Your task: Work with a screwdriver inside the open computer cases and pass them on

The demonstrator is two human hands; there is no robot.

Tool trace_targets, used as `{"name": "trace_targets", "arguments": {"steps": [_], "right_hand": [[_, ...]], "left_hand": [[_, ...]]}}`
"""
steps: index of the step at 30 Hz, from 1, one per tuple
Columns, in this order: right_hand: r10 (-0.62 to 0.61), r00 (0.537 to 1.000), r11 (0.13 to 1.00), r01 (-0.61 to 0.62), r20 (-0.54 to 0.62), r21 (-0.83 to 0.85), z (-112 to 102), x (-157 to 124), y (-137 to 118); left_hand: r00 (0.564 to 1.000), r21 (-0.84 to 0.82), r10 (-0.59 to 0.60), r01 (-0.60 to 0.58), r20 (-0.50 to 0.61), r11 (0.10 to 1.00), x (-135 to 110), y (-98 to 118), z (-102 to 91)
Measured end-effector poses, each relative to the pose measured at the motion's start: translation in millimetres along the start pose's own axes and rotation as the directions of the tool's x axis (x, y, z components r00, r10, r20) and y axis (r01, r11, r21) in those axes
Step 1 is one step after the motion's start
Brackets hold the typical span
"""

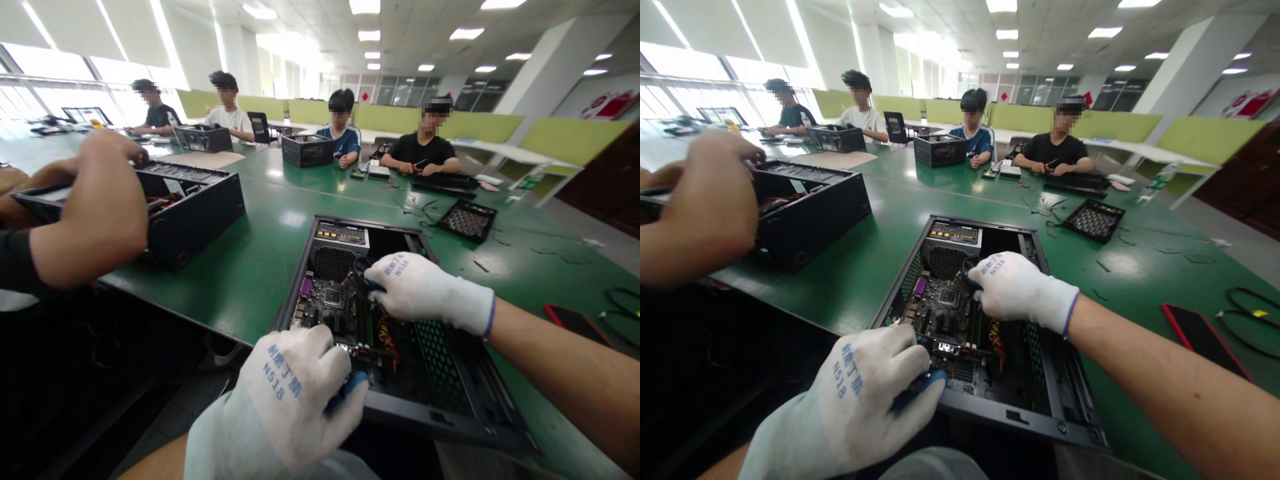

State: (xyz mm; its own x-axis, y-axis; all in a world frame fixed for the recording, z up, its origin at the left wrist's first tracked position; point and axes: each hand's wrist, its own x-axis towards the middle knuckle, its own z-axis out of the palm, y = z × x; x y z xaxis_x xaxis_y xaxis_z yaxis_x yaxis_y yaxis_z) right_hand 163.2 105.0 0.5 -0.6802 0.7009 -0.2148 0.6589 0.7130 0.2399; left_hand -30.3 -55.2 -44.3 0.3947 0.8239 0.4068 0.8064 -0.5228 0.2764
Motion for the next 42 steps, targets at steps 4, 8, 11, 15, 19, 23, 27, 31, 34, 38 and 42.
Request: {"name": "trace_targets", "arguments": {"steps": [4,8,11,15,19,23,27,31,34,38,42], "right_hand": [[0.089,0.996,0.996,-0.089,0.019,-0.029,5.3,-0.9,14.4],[0.124,0.992,0.983,-0.117,0.040,-0.142,16.0,10.6,23.0],[0.131,0.990,0.970,-0.117,0.056,-0.214,20.9,25.5,28.9],[0.145,0.985,0.966,-0.121,0.090,-0.228,24.8,44.9,37.5],[0.155,0.983,0.967,-0.131,0.096,-0.220,27.1,49.3,43.9],[0.179,0.975,0.973,-0.195,-0.128,-0.123,25.5,32.8,46.4],[0.220,0.917,0.976,-0.210,-0.334,0.066,28.3,9.1,47.6],[0.262,0.878,0.950,-0.162,-0.401,0.266,36.0,-4.2,48.1],[0.297,0.861,0.922,-0.145,-0.414,0.359,38.7,-6.7,48.7],[0.302,0.851,0.920,-0.141,-0.429,0.366,41.0,-7.0,50.8],[0.282,0.840,0.929,-0.119,-0.464,0.350,45.3,-7.2,52.8]], "left_hand": [[1.000,0.006,-0.018,0.018,0.023,1.000,0.0,1.3,-1.4],[0.999,0.016,-0.027,0.027,0.029,1.000,0.4,2.0,-1.4],[0.999,0.034,-0.033,0.033,0.019,0.999,0.4,1.8,-0.2],[1.000,0.054,-0.024,0.024,0.005,0.998,0.4,1.8,0.5],[1.000,0.073,-0.024,0.024,-0.006,0.997,1.2,2.1,1.4],[0.998,0.071,-0.058,0.057,0.016,0.996,3.1,3.8,0.8],[0.994,0.033,-0.096,0.095,0.050,0.995,6.3,8.0,-8.2],[0.994,0.073,0.005,-0.013,0.109,0.997,22.1,3.7,-16.9],[0.970,0.140,0.025,-0.061,0.242,0.988,53.3,-8.9,-11.2],[0.868,0.249,-0.097,-0.032,0.487,0.968,108.5,-29.0,14.4],[0.704,0.300,-0.159,-0.081,0.692,0.951,150.1,-47.2,47.6]]}}
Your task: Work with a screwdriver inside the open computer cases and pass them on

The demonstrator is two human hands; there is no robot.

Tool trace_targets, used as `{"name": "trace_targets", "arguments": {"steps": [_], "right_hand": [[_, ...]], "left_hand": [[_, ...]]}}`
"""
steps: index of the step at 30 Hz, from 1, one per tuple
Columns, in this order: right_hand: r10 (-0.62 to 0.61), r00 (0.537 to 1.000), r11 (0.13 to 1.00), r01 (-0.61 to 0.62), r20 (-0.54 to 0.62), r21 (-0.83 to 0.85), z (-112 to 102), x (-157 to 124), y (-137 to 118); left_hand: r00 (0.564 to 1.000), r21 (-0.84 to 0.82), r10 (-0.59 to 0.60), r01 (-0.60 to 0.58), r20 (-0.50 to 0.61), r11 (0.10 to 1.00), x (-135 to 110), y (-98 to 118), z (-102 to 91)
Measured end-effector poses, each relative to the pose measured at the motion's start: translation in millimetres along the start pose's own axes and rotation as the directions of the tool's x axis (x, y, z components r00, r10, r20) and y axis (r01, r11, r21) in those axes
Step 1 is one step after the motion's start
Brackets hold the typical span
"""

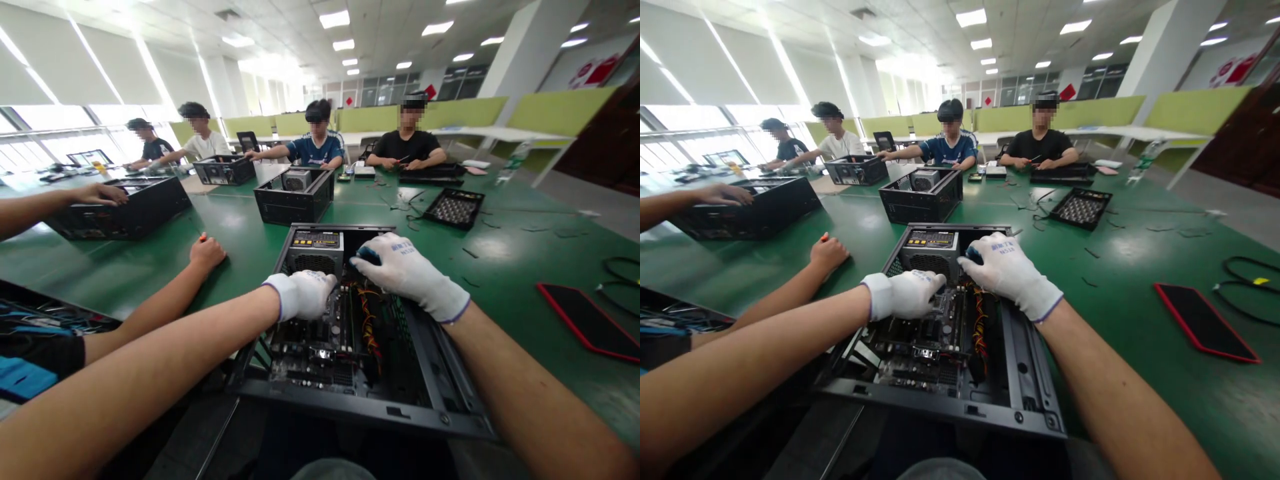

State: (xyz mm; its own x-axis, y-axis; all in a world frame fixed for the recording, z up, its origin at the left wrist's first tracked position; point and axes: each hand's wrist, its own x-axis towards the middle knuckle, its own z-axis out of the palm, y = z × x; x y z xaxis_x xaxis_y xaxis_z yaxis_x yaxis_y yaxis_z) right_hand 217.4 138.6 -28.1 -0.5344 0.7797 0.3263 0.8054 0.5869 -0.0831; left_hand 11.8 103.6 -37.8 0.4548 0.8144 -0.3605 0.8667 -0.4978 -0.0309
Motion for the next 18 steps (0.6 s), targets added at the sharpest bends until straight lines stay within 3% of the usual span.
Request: {"name": "trace_targets", "arguments": {"steps": [4,7,18], "right_hand": [[-0.009,1.000,1.000,0.009,-0.003,-0.011,2.3,-1.7,2.0],[-0.004,1.000,1.000,0.004,-0.026,0.014,3.0,-3.1,2.8],[-0.028,0.998,0.997,0.031,-0.050,0.065,3.4,-6.3,5.3]], "left_hand": [[0.992,0.048,-0.006,0.000,0.126,0.999,37.3,-8.9,9.3],[0.987,0.080,-0.026,0.014,0.156,0.997,50.8,-13.0,17.4],[0.987,0.132,-0.013,-0.009,0.163,0.991,54.2,-12.9,23.1]]}}
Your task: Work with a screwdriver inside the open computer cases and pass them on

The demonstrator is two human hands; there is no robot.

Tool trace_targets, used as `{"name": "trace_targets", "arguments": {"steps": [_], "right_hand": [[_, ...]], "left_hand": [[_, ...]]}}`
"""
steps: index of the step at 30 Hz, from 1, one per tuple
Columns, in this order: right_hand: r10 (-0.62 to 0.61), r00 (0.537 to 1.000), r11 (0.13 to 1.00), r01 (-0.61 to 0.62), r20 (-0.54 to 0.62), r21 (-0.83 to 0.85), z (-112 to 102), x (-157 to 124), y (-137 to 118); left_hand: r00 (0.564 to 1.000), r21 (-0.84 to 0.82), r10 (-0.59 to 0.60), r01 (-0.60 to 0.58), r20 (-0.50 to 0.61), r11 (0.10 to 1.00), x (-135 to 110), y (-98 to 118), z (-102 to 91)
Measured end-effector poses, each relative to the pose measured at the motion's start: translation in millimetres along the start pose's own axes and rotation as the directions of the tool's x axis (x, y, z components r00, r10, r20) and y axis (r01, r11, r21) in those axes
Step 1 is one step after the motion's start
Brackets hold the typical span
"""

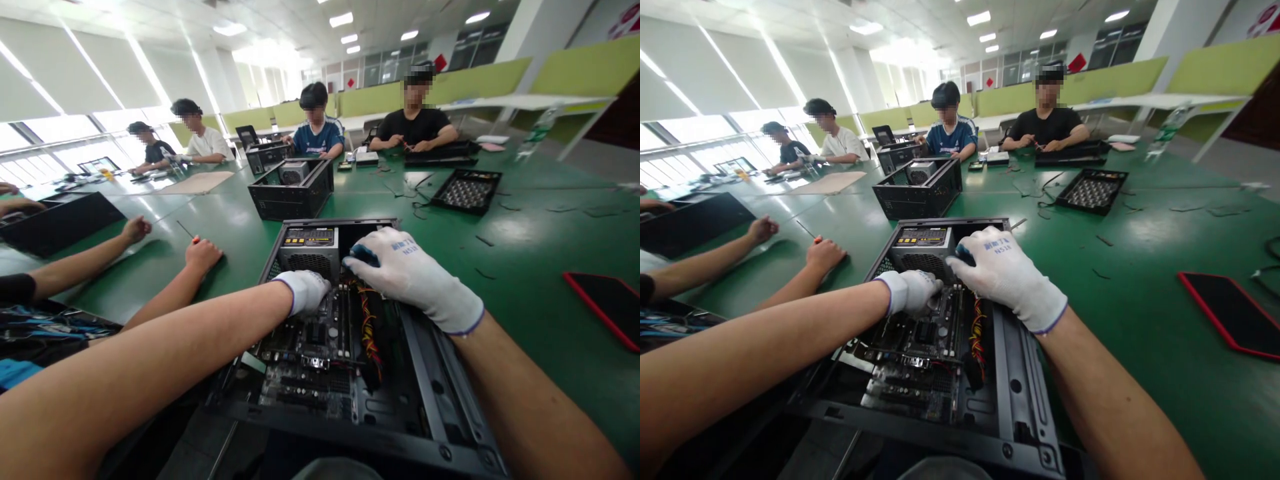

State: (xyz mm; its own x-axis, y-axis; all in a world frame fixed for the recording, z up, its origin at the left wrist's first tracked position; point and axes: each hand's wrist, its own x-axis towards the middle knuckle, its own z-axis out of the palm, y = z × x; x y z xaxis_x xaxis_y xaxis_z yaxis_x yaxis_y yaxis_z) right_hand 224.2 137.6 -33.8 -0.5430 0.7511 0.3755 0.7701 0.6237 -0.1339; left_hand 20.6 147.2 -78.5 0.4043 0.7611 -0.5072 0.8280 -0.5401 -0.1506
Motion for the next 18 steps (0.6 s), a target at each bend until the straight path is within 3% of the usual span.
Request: {"name": "trace_targets", "arguments": {"steps": [18], "right_hand": [[-0.030,0.999,0.999,0.029,0.012,0.043,-3.0,-1.4,-1.9]], "left_hand": [[0.998,0.051,-0.017,0.014,0.056,0.999,5.2,-0.8,-1.9]]}}
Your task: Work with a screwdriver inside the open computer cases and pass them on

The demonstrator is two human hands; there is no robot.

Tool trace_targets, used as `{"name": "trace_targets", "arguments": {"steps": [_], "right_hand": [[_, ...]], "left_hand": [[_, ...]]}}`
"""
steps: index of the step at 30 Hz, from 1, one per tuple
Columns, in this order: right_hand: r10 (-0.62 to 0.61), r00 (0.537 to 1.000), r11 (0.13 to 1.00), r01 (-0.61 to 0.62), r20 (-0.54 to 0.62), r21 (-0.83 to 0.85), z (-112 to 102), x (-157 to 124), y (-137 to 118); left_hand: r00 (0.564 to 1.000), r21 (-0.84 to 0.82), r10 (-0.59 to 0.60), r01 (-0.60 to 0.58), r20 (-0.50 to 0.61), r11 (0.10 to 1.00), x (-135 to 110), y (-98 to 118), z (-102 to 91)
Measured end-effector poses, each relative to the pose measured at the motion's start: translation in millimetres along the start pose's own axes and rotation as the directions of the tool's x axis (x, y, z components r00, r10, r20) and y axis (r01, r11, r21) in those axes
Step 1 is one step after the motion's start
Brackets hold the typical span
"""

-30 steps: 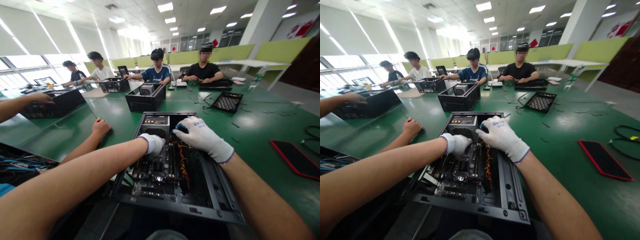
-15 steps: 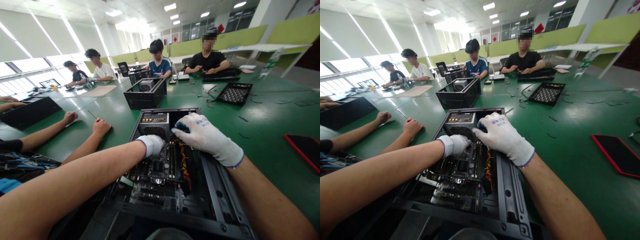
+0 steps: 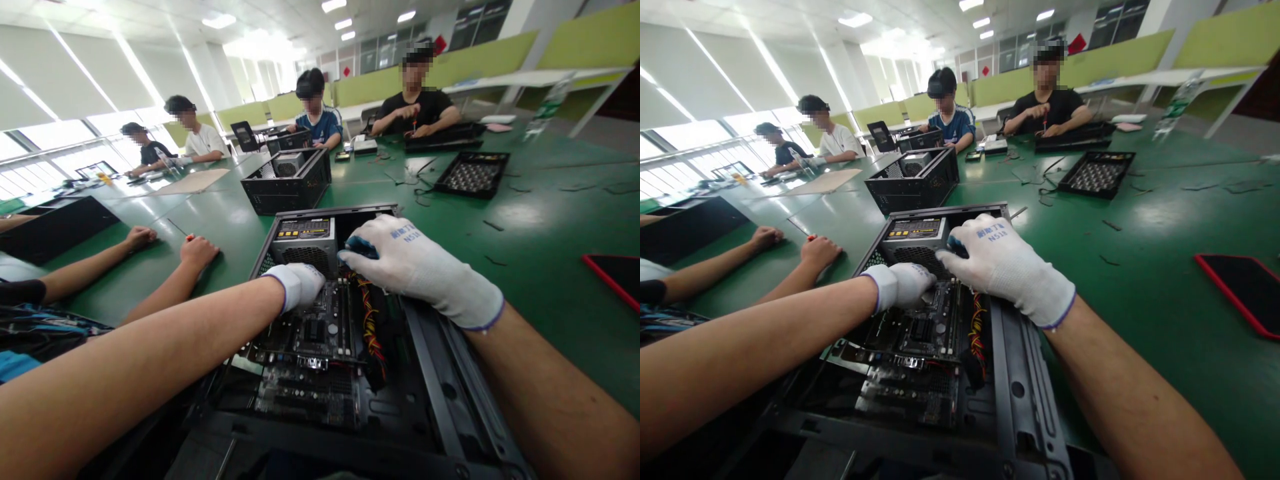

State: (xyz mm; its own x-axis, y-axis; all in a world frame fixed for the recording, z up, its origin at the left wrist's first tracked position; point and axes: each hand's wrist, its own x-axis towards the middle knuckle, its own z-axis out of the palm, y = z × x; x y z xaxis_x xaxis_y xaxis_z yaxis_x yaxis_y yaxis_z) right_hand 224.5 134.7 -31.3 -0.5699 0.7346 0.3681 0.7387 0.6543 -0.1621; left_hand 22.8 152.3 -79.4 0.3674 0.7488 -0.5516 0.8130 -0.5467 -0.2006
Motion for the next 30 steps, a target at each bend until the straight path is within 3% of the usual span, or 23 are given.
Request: {"name": "trace_targets", "arguments": {"steps": [14,24,30], "right_hand": [[-0.002,1.000,1.000,0.002,-0.010,0.007,1.4,0.5,0.8],[-0.011,1.000,1.000,0.011,-0.011,-0.009,0.0,-0.7,-0.9],[-0.023,1.000,1.000,0.023,-0.022,0.011,1.0,-0.6,-0.2]], "left_hand": [[0.999,-0.001,0.023,-0.024,-0.043,1.000,2.2,-0.8,4.9],[1.000,-0.015,-0.017,0.017,-0.007,1.000,2.3,7.0,-2.5],[0.999,-0.016,0.027,-0.027,0.017,1.000,0.7,5.3,-3.5]]}}
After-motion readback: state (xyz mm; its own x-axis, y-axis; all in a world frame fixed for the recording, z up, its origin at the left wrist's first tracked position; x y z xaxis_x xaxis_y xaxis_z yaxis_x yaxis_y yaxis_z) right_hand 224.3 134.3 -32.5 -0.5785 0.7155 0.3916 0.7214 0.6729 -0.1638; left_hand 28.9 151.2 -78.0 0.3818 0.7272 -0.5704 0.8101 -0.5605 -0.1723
